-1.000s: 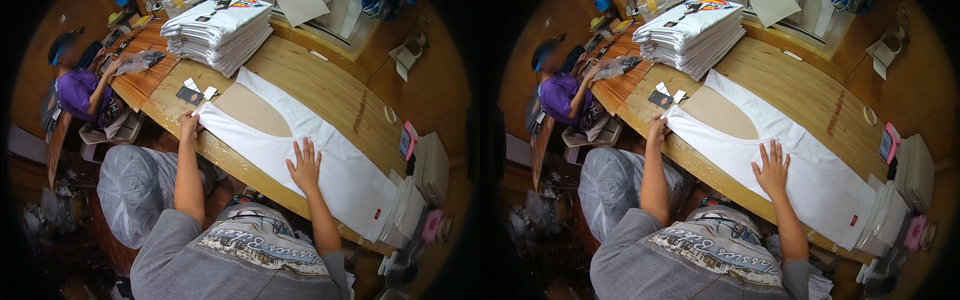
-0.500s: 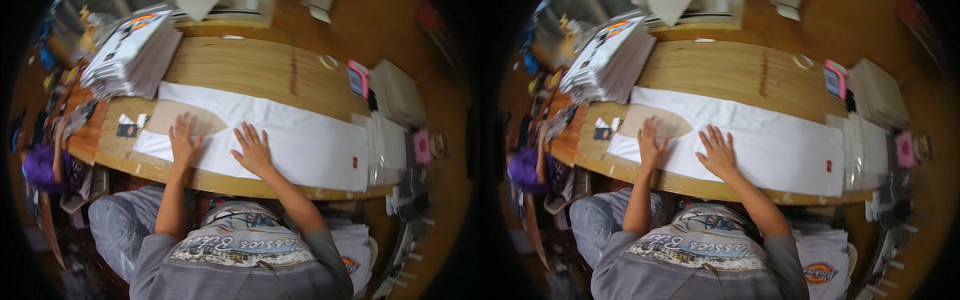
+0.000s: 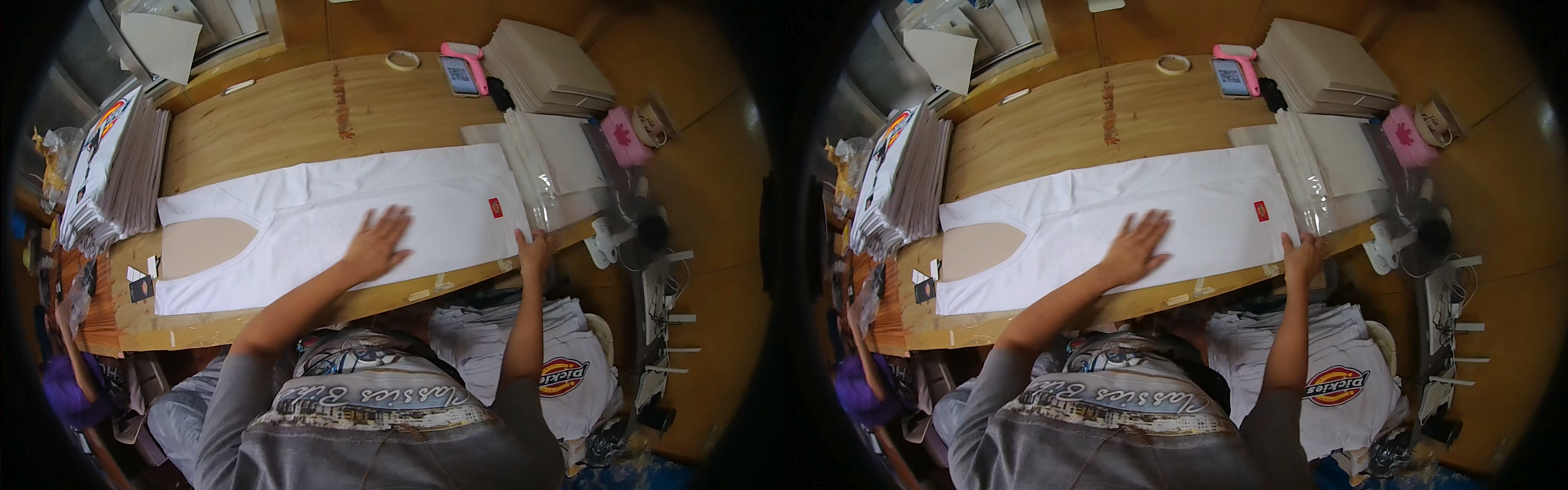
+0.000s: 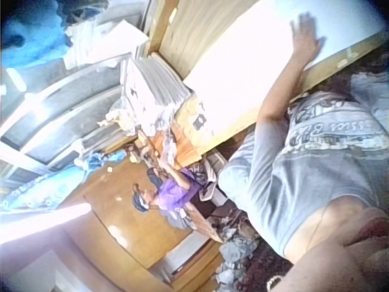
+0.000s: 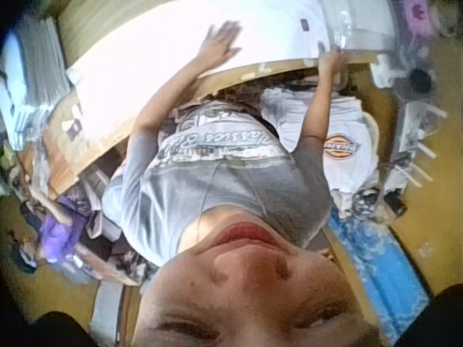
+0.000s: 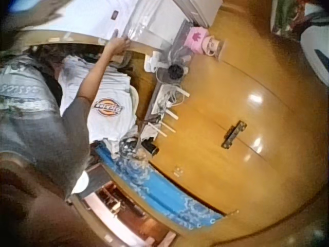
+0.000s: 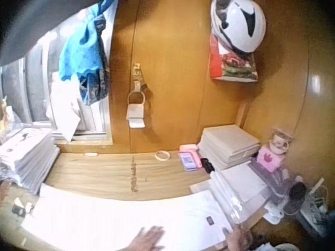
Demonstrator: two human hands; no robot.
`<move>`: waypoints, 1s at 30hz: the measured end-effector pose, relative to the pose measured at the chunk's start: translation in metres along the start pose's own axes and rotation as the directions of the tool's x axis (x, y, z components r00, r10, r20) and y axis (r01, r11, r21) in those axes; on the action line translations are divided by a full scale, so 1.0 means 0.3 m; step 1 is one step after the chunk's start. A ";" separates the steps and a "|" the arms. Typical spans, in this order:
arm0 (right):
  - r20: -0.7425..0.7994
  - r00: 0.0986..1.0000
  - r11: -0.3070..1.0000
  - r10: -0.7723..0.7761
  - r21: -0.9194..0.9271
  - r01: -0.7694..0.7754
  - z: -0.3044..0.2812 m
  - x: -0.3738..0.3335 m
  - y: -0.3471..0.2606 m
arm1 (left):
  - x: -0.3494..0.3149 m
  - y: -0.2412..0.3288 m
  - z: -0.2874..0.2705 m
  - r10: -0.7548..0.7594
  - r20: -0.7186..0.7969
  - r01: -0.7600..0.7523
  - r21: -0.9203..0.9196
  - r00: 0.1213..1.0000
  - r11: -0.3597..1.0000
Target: The person folds a white t-shirt using a cardboard template, attaches a tag, and places it into a clear plastic bag. They then seal the bag and stack the packaged shirt. The process is repeated for another shirt.
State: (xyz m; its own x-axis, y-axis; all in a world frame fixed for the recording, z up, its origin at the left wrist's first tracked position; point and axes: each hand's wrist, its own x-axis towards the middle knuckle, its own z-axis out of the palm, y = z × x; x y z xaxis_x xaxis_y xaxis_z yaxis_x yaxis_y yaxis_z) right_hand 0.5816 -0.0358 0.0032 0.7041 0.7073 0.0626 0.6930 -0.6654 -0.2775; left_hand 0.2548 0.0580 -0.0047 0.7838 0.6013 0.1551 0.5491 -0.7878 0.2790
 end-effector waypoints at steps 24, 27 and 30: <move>-0.319 0.601 0.626 -0.733 0.029 0.779 0.032 -0.297 -0.134 | 0.388 0.119 0.067 -0.721 -0.021 0.481 -0.731 0.692 0.483; -0.253 0.549 0.561 -0.797 0.025 0.827 0.017 -0.326 -0.190 | 0.330 0.108 -0.011 -0.708 0.065 0.521 -0.725 0.703 0.451; -0.176 0.594 0.590 -0.785 0.080 0.804 0.026 -0.321 -0.198 | 0.313 0.126 -0.015 -0.652 -0.025 0.545 -0.525 0.758 0.654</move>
State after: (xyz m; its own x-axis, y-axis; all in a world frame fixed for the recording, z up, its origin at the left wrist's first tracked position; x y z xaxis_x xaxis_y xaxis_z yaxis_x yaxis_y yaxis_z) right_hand 0.4714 -0.0623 0.0062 -0.0988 0.9003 0.4239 0.9622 0.1951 -0.1901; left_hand 0.3478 0.0854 0.0247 0.2288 0.9726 -0.0405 0.6342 -0.1174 0.7642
